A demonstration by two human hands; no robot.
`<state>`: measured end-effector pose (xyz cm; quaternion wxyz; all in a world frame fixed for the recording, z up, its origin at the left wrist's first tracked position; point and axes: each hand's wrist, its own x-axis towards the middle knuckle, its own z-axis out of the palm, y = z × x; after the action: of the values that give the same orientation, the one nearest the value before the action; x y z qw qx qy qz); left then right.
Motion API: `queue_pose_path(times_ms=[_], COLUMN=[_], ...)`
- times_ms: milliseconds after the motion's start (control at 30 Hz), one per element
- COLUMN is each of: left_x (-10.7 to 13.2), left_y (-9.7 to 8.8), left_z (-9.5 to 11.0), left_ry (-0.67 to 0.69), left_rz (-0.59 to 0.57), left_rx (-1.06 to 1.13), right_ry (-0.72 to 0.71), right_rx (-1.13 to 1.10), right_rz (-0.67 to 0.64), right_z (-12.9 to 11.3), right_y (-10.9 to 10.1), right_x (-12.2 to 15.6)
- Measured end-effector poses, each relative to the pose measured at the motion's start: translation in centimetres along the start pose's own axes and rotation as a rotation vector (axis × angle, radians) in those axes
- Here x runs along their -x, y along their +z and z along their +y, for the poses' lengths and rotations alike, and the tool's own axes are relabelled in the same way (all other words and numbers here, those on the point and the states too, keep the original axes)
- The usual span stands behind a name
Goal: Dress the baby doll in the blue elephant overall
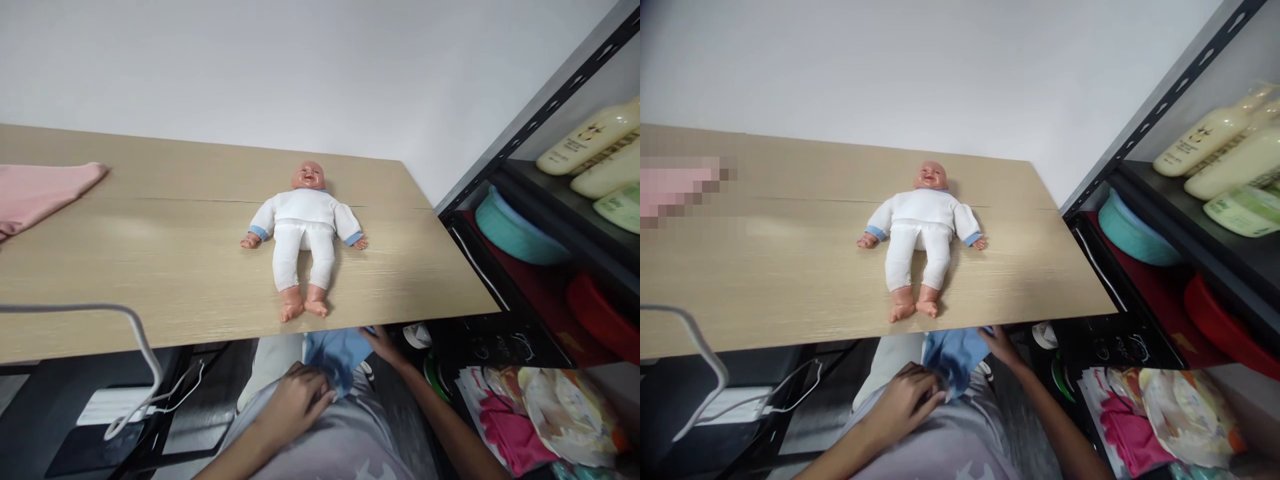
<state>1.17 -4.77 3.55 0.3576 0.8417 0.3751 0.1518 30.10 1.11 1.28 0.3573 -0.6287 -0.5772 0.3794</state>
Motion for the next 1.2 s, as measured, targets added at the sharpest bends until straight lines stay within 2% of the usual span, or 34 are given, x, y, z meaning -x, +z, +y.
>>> queue_pose_path(times_ms=[67,100,133,167,267,333,367,433,467,533,667,767,833,900,1033,1133,1200], left_x=[1.4,1.9,2.2,2.2,0.7,-1.5,-2.9,-6.0,-7.5,-10.5,-15.4,-18.0,-19.4,-20.5,-22.1,-22.8,-23.1], left_y=[-2.4,-3.8,-5.2,-6.7,-11.4,-14.5,-16.1,-19.0,-20.3,-22.7,-27.0,-29.8,-31.4,-32.7,-34.6,-35.9,-36.7], left_z=[0.8,1.2,1.5,1.8,2.7,3.3,3.5,3.6,3.5,2.9,2.1,2.8,3.7,4.3,3.5,2.0,1.2], left_ry=[0.047,0.084,0.13,0.178,0.231,0.218,0.226,0.312,0.365,0.467,0.612,0.647,0.639,0.606,0.559,0.633,0.678], left_rz=[0.08,0.141,0.205,0.268,0.376,0.293,0.206,0.057,0.004,-0.005,0.195,0.267,0.314,0.402,0.522,0.581,0.626], left_rx=[0.009,0.032,0.069,0.112,0.202,0.266,0.301,0.397,0.45,0.525,0.569,0.569,0.503,0.419,0.321,0.395,0.56], right_ry=[-0.038,-0.105,-0.217,-0.359,-0.752,-0.952,-1.034,-1.119,-1.122,-1.061,-0.907,-0.916,-0.933,-0.949,-0.946,-0.851,-0.822], right_rx=[0.038,0.097,0.172,0.256,0.383,0.34,0.301,0.228,0.199,0.144,0.008,-0.04,-0.081,-0.147,-0.331,-0.484,-0.611], right_rz=[-0.152,-0.282,-0.427,-0.509,-0.545,-0.496,-0.464,-0.375,-0.325,-0.198,0.114,0.228,0.221,0.161,0.087,0.055,0.023], right_z=[-2.0,-3.5,-5.2,-7.1,-12.9,-16.0,-17.2,-19.2,-19.9,-21.4,-23.8,-25.6,-26.7,-27.6,-28.7,-28.6,-28.2], right_y=[-0.8,-1.3,-1.8,-2.3,-4.1,-5.4,-6.0,-7.0,-7.4,-7.8,-7.6,-7.4,-7.1,-6.7,-5.5,-4.9,-5.0], right_x=[1.8,2.6,3.3,3.7,3.1,1.3,0.0,-2.9,-4.4,-7.5,-12.9,-16.3,-18.3,-19.9,-22.4,-23.9,-24.8])
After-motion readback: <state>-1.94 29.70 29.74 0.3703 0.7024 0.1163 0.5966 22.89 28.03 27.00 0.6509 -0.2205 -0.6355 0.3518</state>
